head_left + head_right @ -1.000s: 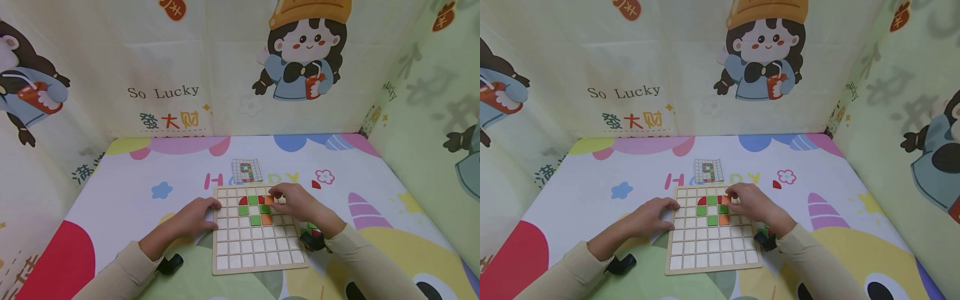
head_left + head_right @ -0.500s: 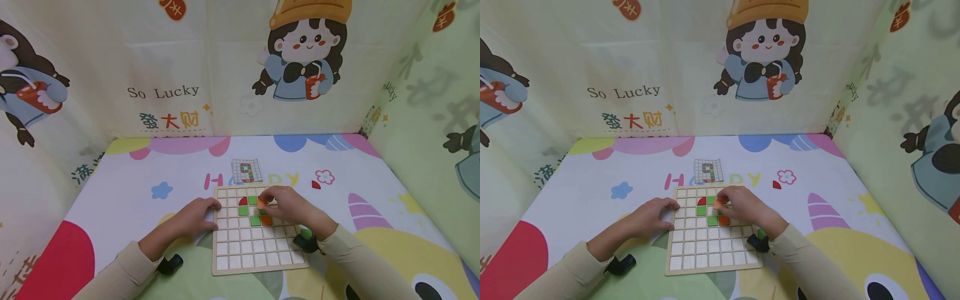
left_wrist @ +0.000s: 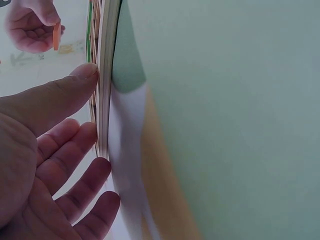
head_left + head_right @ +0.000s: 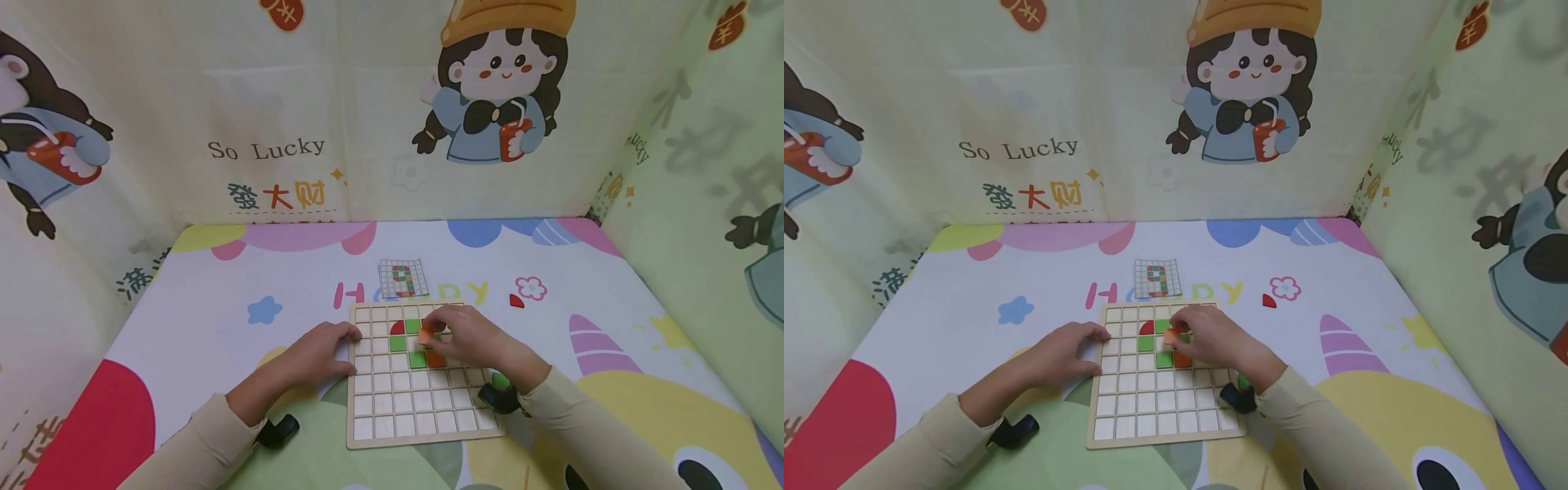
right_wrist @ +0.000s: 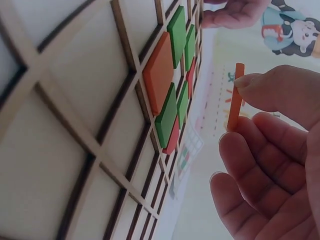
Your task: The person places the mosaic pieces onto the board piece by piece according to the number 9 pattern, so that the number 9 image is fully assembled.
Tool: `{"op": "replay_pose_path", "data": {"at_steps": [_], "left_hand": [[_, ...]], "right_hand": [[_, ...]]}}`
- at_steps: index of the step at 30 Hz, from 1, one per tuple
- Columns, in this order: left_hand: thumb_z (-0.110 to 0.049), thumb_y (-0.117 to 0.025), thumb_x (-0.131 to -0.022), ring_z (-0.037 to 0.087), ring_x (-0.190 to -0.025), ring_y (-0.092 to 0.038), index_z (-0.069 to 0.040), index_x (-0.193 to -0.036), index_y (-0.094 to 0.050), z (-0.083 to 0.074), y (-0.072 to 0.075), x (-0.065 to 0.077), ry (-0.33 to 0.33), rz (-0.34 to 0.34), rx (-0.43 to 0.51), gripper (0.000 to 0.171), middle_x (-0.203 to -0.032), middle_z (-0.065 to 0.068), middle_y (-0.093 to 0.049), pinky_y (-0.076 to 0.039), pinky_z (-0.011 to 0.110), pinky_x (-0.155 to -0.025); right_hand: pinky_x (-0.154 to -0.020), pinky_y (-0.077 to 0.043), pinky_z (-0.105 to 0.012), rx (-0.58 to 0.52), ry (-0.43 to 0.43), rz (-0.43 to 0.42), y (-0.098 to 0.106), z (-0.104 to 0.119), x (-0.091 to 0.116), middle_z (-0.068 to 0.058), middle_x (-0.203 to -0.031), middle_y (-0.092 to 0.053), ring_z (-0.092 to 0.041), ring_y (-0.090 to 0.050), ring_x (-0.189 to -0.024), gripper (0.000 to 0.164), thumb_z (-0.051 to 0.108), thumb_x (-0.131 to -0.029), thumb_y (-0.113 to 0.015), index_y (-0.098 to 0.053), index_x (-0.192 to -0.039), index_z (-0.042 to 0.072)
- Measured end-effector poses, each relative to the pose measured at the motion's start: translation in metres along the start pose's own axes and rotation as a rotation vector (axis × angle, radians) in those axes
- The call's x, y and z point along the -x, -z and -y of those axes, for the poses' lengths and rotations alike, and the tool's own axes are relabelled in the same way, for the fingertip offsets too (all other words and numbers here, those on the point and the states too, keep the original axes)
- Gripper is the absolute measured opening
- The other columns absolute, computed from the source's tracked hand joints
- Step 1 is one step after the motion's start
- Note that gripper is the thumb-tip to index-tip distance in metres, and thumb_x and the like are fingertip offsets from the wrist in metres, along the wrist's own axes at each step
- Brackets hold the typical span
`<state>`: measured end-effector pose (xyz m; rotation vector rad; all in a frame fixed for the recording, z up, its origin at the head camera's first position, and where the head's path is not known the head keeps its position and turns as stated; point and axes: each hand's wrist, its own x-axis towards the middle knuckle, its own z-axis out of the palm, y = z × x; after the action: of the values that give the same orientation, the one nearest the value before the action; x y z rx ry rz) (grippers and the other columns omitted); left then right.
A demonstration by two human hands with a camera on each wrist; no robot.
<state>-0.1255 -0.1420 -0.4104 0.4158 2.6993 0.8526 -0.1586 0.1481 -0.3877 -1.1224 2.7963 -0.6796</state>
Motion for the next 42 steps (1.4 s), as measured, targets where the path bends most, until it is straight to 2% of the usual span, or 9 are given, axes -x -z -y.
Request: {"op": "replay_pose_path", "data": {"at_steps": [7,15,21,31,42], "left_hand": [[-0.017,-0.087,-0.078,0.023,-0.111,-0.053,-0.013,-0.12,-0.065,0.001,0.0,-0.001,0.002,-0.004,-0.01,0.047,-0.114,0.0,-0.062,-0.048,0.039,-0.097],[-0.017,-0.087,-0.078,0.023,-0.11,-0.053,-0.013,-0.119,-0.065,0.0,-0.001,-0.001,0.006,-0.003,-0.009,0.047,-0.114,0.0,-0.062,-0.048,0.039,-0.096],[-0.016,-0.088,-0.078,0.024,-0.111,-0.054,-0.012,-0.119,-0.065,0.0,-0.001,-0.001,-0.007,-0.007,-0.008,0.047,-0.113,0.0,-0.062,-0.047,0.04,-0.097],[-0.016,-0.087,-0.078,0.024,-0.111,-0.054,-0.011,-0.12,-0.065,0.0,0.0,0.0,-0.011,-0.006,-0.01,0.048,-0.114,0.0,-0.062,-0.048,0.04,-0.097],[-0.017,-0.087,-0.078,0.023,-0.111,-0.053,-0.012,-0.119,-0.065,0.001,-0.001,-0.001,-0.007,-0.005,-0.016,0.047,-0.114,0.0,-0.062,-0.048,0.039,-0.096]], "right_hand": [[-0.083,-0.055,-0.033,0.003,0.016,0.004,-0.001,-0.001,0.004,-0.001,-0.097,-0.07,-0.015,-0.065,-0.087,0.023,0.015,-0.086,-0.077,-0.07,-0.106,0.004],[-0.081,-0.054,-0.032,-0.014,-0.029,0.061,-0.003,0.0,0.006,0.002,-0.094,-0.067,-0.014,-0.061,-0.085,0.025,0.016,-0.086,-0.078,-0.068,-0.106,0.004],[-0.079,-0.055,-0.03,-0.036,-0.012,0.065,-0.007,-0.002,0.01,0.002,-0.093,-0.067,-0.013,-0.063,-0.084,0.021,0.015,-0.087,-0.077,-0.068,-0.103,0.005],[-0.079,-0.053,-0.031,-0.022,-0.032,0.077,-0.01,-0.005,0.014,0.003,-0.091,-0.064,-0.013,-0.058,-0.082,0.02,0.014,-0.086,-0.078,-0.069,-0.102,0.005],[-0.075,-0.05,-0.03,0.016,0.0,0.104,-0.011,-0.007,0.017,0.008,-0.084,-0.058,-0.01,-0.052,-0.077,0.016,0.014,-0.086,-0.078,-0.067,-0.096,0.008]]}}
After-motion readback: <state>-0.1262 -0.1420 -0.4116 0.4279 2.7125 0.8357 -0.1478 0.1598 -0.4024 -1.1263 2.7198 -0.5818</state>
